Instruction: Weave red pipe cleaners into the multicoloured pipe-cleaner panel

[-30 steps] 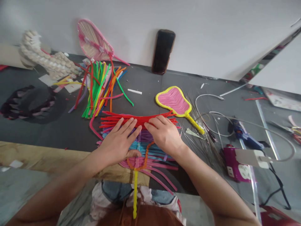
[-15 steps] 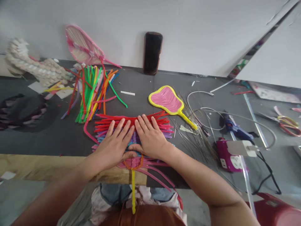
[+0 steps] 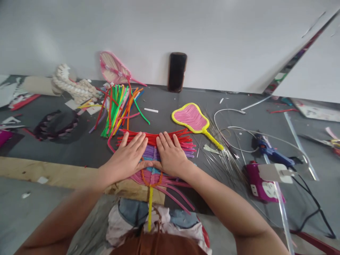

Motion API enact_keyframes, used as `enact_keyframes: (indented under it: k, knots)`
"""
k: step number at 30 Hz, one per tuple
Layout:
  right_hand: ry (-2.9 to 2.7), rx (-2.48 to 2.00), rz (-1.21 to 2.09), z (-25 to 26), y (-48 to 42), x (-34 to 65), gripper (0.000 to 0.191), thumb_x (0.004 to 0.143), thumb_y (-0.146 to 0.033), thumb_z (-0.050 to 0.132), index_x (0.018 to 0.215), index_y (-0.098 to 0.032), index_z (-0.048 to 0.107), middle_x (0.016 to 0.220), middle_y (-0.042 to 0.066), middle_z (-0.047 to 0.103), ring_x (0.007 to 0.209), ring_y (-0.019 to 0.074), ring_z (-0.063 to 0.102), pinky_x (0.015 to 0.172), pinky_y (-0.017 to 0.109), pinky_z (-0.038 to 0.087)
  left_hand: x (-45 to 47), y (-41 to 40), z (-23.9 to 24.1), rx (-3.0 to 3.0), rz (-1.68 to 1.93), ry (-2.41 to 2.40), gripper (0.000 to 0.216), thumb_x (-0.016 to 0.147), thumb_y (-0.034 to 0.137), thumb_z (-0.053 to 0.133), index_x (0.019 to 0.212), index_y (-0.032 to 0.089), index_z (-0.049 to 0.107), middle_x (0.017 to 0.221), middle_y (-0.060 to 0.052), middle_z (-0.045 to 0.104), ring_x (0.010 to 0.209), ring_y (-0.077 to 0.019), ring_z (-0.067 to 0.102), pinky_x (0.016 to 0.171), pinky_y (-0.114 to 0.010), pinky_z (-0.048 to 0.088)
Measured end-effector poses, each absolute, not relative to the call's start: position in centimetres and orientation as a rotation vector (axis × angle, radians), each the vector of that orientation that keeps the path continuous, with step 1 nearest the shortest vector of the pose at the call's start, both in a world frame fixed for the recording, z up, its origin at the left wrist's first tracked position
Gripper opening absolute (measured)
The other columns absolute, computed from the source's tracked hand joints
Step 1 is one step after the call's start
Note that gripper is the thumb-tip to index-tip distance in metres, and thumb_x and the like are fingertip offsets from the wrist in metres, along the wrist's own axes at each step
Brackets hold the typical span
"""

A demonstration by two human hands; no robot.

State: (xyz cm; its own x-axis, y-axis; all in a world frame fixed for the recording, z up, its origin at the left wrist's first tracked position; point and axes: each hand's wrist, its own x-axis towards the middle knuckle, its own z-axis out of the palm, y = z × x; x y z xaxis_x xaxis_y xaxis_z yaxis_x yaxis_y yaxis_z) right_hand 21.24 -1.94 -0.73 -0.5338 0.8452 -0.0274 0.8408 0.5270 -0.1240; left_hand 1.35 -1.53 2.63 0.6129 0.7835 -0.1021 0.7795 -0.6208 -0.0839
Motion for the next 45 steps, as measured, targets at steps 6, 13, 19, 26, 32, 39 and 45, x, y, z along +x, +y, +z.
enact_keyframes:
  k: [6, 13, 19, 26, 32, 39, 45]
  knots:
    - [-2.715, -1.489, 0.194, -0.7, -2.0, 21.3, 0.082, 0.093, -0.056, 0.043, 0.151, 0.001, 0.030, 0.158, 0.022, 0.026, 0.149, 0.0370, 0.019, 0.119, 0.058, 0.017, 3.3, -1.1, 3.4, -2.774, 0.154, -1.286, 0.082, 0.094, 0.067, 0.028, 0.150, 0.008, 0.034, 0.158, -0.020, 0.028, 0.150, -0.0319, 0.020, 0.119, -0.064, 0.004]
    - [-2.698, -1.504, 0.202, -0.5, -2.2, 21.2, 0.081, 0.091, -0.056, 0.042, 0.150, -0.002, 0.033, 0.158, 0.021, 0.028, 0.149, 0.0363, 0.020, 0.119, 0.058, 0.017, 3.6, -0.6, 1.5, -2.833, 0.265, -1.524, 0.093, 0.090, 0.075, 0.026, 0.153, 0.008, 0.026, 0.160, -0.021, 0.020, 0.150, -0.0375, 0.014, 0.118, -0.064, 0.009]
    - [-2.710, -1.511, 0.197, -0.7, -2.2, 21.3, 0.078, 0.091, -0.050, 0.044, 0.151, -0.002, 0.032, 0.159, 0.020, 0.027, 0.149, 0.0359, 0.020, 0.119, 0.058, 0.017, 3.2, -0.9, 1.0, -2.874, 0.263, -1.574, 0.092, 0.090, 0.075, 0.026, 0.156, 0.011, 0.019, 0.162, -0.020, 0.013, 0.151, -0.0372, 0.010, 0.117, -0.064, 0.009]
    - [-2.726, -1.476, 0.145, -1.5, -2.2, 21.5, 0.081, 0.088, -0.050, 0.049, 0.151, -0.002, 0.032, 0.158, 0.022, 0.027, 0.148, 0.0376, 0.022, 0.117, 0.059, 0.020, 3.0, -1.1, 0.6, -2.881, 0.226, -1.558, 0.093, 0.088, 0.076, 0.030, 0.156, 0.013, 0.020, 0.163, -0.018, 0.011, 0.151, -0.0389, 0.008, 0.116, -0.067, 0.008]
    - [-2.714, -1.460, 0.079, -2.2, -2.3, 21.5, 0.079, 0.092, -0.053, 0.042, 0.151, -0.001, 0.030, 0.158, 0.023, 0.028, 0.148, 0.0359, 0.021, 0.118, 0.058, 0.019, 2.8, -1.4, 0.0, -2.855, 0.127, -1.546, 0.089, 0.090, 0.073, 0.032, 0.155, 0.013, 0.022, 0.162, -0.019, 0.014, 0.151, -0.0362, 0.010, 0.117, -0.064, 0.009]
    - [-2.690, -1.482, 0.221, -1.3, -1.8, 21.5, 0.081, 0.095, -0.063, 0.032, 0.152, -0.005, 0.031, 0.158, 0.021, 0.029, 0.148, 0.0341, 0.021, 0.118, 0.058, 0.020, 1.0, 0.6, 4.0, -2.999, -0.206, -1.616, 0.063, 0.098, 0.052, 0.036, 0.151, 0.019, 0.033, 0.156, -0.012, 0.038, 0.147, -0.0246, 0.029, 0.117, -0.049, 0.025]
    - [-2.454, -1.300, 0.375, 1.5, -1.0, 24.1, 0.060, 0.101, -0.047, 0.028, 0.144, -0.009, 0.046, 0.152, 0.020, 0.042, 0.146, 0.0273, 0.031, 0.115, 0.049, 0.035, -4.5, 4.5, 5.9, -2.371, -0.498, -2.120, 0.038, 0.093, 0.025, 0.046, 0.125, 0.012, 0.060, 0.128, -0.015, 0.063, 0.124, -0.0244, 0.054, 0.107, -0.036, 0.039]
